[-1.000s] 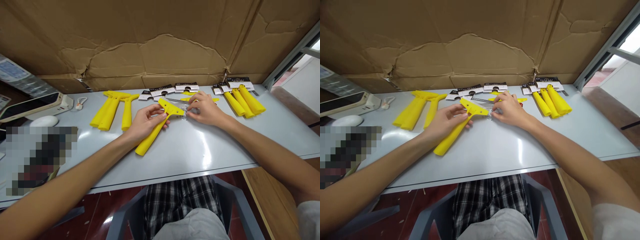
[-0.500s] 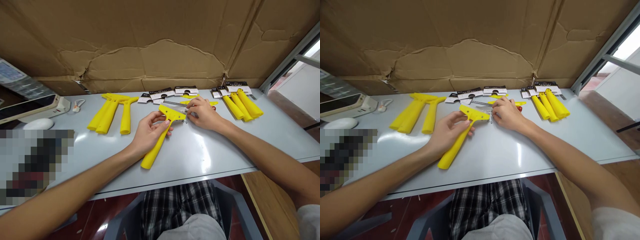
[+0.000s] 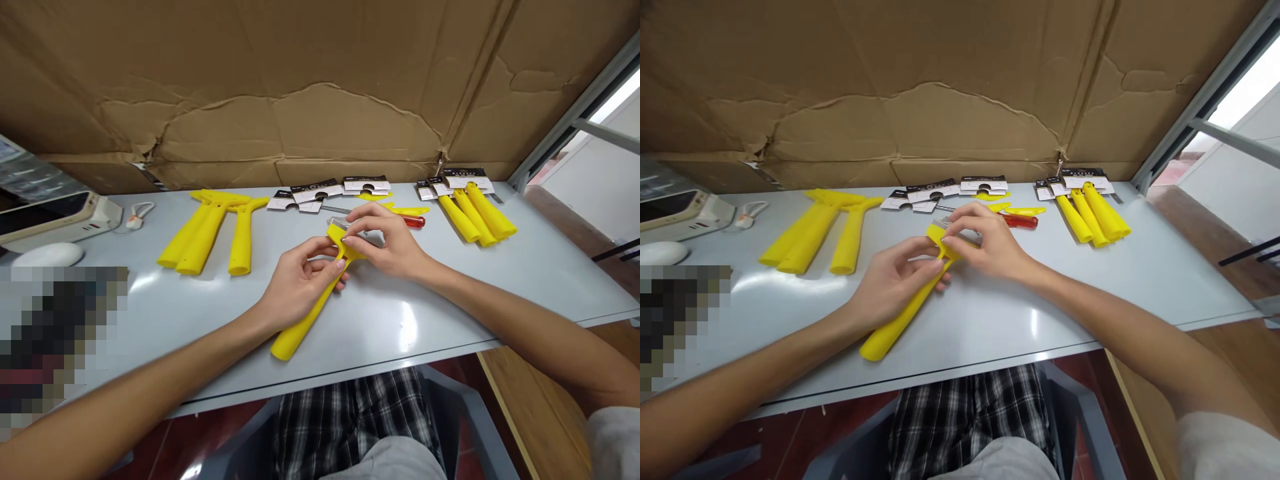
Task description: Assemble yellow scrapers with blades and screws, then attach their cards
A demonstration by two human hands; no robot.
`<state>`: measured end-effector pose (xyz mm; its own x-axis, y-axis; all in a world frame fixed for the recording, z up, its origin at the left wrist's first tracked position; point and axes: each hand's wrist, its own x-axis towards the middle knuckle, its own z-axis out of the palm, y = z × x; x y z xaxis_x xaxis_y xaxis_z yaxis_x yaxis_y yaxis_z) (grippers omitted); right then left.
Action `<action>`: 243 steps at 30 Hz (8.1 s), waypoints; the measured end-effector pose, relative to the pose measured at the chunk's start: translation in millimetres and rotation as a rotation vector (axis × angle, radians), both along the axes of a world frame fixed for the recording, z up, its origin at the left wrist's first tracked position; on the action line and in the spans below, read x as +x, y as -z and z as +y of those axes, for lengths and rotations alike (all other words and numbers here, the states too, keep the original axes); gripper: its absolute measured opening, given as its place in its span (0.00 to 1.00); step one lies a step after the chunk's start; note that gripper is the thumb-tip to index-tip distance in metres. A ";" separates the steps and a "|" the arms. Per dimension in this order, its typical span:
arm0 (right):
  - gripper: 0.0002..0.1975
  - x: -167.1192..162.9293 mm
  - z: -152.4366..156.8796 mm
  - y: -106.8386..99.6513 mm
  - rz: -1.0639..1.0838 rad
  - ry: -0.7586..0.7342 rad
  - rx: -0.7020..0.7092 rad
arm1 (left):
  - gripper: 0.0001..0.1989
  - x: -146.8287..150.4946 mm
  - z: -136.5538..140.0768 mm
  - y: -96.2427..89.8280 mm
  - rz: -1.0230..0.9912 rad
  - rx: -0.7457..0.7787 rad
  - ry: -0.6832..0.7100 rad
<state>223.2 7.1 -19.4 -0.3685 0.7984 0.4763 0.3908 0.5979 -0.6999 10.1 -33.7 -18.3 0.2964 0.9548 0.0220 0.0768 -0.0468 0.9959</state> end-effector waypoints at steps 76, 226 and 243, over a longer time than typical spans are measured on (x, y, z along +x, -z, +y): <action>0.12 121.5 58.8 -33.8 0.312 -0.011 -0.233 | 0.27 -8.5 18.7 -4.2 -0.202 -0.191 -0.257; 0.09 136.3 78.0 -26.1 0.483 0.078 -0.386 | 0.13 -18.3 28.2 -10.6 0.030 -0.030 -0.207; 0.16 129.6 71.0 -31.2 0.424 0.056 -0.349 | 0.15 -17.5 28.7 -10.2 0.057 -0.040 -0.267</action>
